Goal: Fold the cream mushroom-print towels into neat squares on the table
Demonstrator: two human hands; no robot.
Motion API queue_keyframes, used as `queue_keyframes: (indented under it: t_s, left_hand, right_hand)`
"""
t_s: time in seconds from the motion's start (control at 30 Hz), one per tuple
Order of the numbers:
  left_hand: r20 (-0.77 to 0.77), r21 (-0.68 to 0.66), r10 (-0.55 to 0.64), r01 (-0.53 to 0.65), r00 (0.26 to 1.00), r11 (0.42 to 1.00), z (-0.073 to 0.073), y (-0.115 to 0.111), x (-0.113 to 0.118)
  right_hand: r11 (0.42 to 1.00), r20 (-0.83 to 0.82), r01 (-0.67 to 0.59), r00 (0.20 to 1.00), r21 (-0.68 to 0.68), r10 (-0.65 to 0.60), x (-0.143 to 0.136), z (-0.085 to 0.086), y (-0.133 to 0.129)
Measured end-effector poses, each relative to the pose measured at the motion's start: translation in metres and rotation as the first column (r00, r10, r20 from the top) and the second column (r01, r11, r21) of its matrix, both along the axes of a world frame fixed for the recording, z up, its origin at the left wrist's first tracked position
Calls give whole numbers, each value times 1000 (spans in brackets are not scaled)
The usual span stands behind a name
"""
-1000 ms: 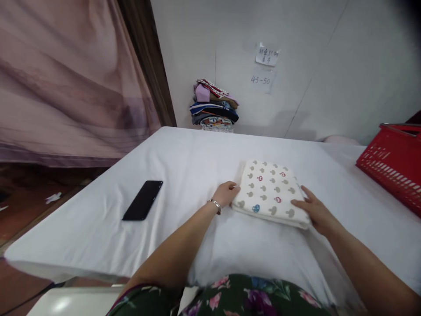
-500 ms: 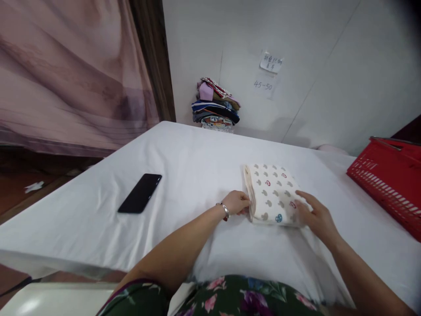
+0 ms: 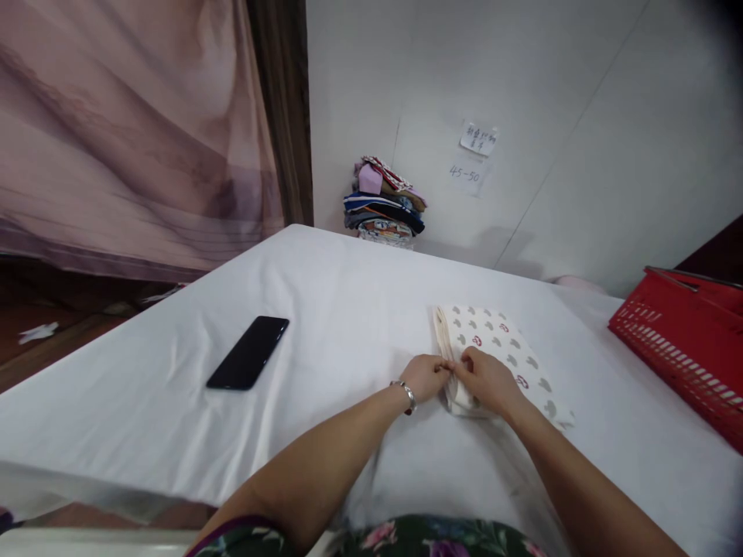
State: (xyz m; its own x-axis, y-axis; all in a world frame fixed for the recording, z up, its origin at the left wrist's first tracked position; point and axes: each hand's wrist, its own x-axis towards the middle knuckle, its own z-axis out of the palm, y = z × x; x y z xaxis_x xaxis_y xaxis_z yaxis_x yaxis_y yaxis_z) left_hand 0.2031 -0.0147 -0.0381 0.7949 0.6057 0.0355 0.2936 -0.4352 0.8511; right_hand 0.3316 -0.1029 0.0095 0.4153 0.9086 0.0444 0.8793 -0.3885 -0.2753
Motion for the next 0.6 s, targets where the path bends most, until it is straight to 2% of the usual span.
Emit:
queue_keyframes:
  t_s: [0.17,0.37,0.47,0.6]
  left_hand:
    - [-26,-52,21,-22,999,998,1,1,0]
    - [-30,-49,24,-26,999,998,2,0,1]
    - [-30,-47,18,-20,999,999,2,0,0]
    - [-44,-20,6,-7,999,1000,1,-1,0]
  right_hand:
    - [999,-92,-47,995,1,47,11,-8,1]
    - [995,-291,6,956,101,24,19,-12,-2]
    - [995,-261,0,965,100,26,15,-10,-2]
    - [1000,-114,5,993,-6,-5,9,-6,3]
